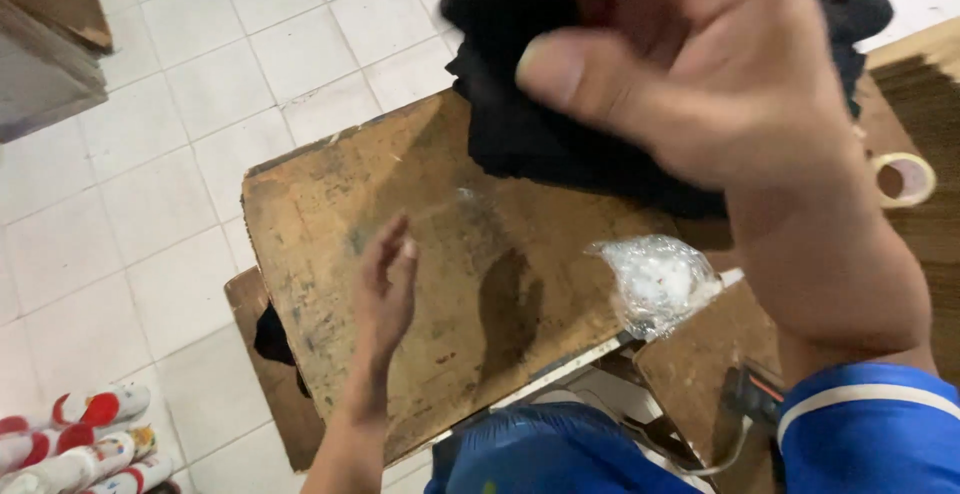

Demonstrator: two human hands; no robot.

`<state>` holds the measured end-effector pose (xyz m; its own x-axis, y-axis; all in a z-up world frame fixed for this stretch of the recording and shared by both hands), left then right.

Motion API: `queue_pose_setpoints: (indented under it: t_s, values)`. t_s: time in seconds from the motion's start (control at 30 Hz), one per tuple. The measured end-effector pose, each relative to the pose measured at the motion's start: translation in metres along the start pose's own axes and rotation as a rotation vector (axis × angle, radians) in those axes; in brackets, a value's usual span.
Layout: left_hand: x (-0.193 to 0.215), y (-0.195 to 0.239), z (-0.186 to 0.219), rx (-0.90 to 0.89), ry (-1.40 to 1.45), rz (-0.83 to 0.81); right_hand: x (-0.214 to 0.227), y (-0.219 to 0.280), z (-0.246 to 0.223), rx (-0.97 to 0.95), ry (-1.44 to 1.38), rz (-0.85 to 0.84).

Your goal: The person irons a black t-shirt on a wooden board, places a small rectangular sticker on the sleeve, and presses it with an iron. The person repeats this process on a second black t-shirt, smoothing the fabric and applying heat to the sticker.

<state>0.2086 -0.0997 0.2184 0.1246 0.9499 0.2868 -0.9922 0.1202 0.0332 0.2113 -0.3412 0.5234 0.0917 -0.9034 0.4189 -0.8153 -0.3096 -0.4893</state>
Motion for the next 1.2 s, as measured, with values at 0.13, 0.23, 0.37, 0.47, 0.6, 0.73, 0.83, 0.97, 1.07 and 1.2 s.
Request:
queue_pose_setpoints:
  t_s: [0.13,0.23,0.37,0.47,0.6,0.73,0.83,0.97,1.07,1.2]
  values:
    - [0.054,-0.018,0.043,-0.402,0.519,0.234,-0.072,0.028,-0.077,0.140,0.177,-0.293]
    - [0.079,-0.010,0.053,-0.282,0.599,0.025,-0.112,0.072,-0.071,0.057,-0.066,-0.423]
    - [0.061,0.018,0.023,-0.238,0.605,-0.054,-0.140,0.102,-0.060,-0.013,-0.205,-0.411]
    - [0.060,0.055,-0.009,-0.158,0.541,-0.088,-0.139,0.110,-0.051,-0.071,-0.232,-0.298]
    - [0.063,0.087,-0.057,-0.015,0.449,-0.087,-0.149,0.108,-0.053,-0.120,-0.323,-0.357]
    - [0.081,0.105,-0.109,0.122,0.344,-0.080,-0.165,0.099,-0.050,-0.045,-0.275,-0.379]
    - [0.092,0.117,-0.145,0.240,0.271,-0.079,-0.157,0.095,-0.040,-0.035,-0.308,-0.311]
    - [0.135,0.119,-0.125,-0.077,0.679,0.234,-0.137,0.090,-0.050,-0.132,-0.464,-0.197]
    - [0.116,0.116,-0.071,0.043,0.278,0.244,-0.139,0.089,-0.056,-0.183,-0.604,-0.255]
    - [0.061,0.117,-0.099,0.093,0.510,-0.107,-0.150,0.084,-0.061,-0.021,-0.258,-0.426]
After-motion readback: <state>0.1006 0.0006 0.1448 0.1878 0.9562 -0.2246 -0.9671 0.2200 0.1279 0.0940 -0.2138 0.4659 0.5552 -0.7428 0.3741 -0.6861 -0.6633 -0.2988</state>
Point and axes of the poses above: each hand's wrist, its own y-axis away from the middle knuckle, its own x-axis out of the back of the hand, z = x × y, the point moved 6 cm from there along -y, towards the middle knuckle, and after that the axes turned 2 degrees about -z, right-handed, at the moved point
